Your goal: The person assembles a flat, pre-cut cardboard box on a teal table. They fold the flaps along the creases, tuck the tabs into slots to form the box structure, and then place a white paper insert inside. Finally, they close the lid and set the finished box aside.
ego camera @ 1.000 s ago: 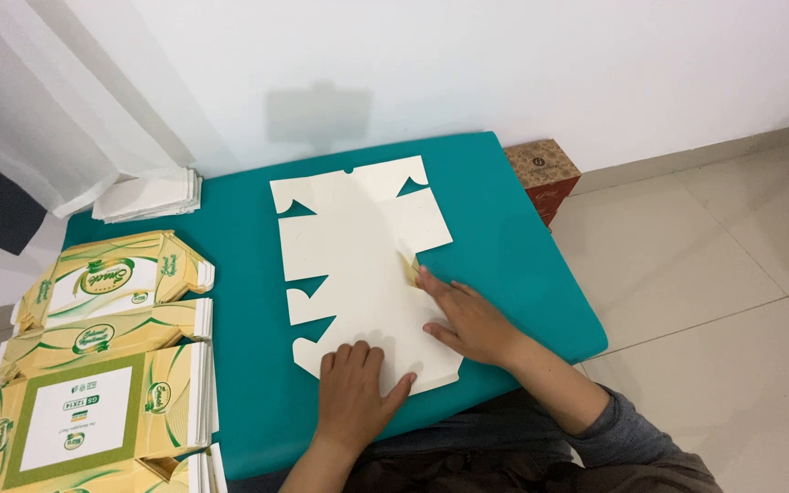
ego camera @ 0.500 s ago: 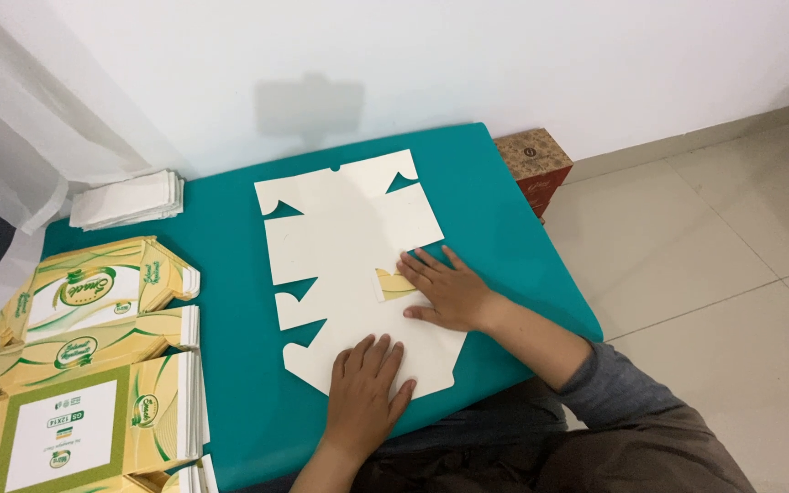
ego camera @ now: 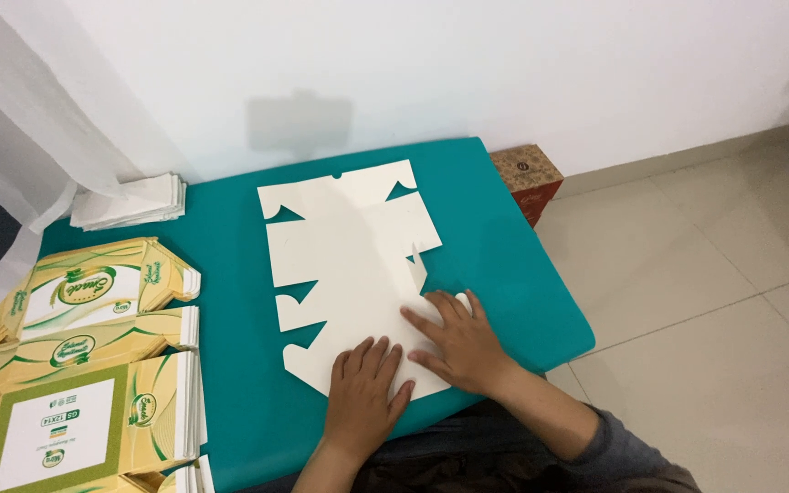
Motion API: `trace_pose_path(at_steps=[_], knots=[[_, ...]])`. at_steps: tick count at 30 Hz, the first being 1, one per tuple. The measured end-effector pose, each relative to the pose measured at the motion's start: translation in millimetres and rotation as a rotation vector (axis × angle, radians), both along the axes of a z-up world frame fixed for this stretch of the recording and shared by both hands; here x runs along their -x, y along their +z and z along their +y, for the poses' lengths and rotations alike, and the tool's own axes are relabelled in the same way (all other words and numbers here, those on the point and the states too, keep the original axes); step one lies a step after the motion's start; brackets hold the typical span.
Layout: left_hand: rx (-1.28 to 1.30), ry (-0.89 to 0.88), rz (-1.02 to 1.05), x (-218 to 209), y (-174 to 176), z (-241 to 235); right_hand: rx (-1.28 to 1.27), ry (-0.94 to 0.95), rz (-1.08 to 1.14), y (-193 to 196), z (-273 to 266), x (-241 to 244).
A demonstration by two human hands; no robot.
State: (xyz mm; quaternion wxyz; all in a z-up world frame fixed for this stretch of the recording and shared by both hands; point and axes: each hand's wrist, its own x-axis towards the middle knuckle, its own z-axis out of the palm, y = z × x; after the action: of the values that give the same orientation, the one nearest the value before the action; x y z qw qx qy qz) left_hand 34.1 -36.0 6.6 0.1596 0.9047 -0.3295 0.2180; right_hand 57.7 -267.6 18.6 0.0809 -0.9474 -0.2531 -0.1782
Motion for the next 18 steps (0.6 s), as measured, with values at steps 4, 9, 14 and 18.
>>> trace_pose_path(at_steps=[4, 9, 14, 18], knots=[[0.001, -0.006, 0.040, 2, -2, 1, 0.114, -0.204, -0.071, -9, -1, -21], [0.000, 0.013, 0.052, 2, -2, 0, 0.052, -0.333, 0.007, -22, -26, -22], [-0.011, 0.004, 0.068, 1, -1, 1, -0.273, -0.266, 0.193, -11, -44, 12], [0.014, 0.008, 0.066, 2, -3, 1, -0.654, -0.046, 0.365, 16, -28, 35]])
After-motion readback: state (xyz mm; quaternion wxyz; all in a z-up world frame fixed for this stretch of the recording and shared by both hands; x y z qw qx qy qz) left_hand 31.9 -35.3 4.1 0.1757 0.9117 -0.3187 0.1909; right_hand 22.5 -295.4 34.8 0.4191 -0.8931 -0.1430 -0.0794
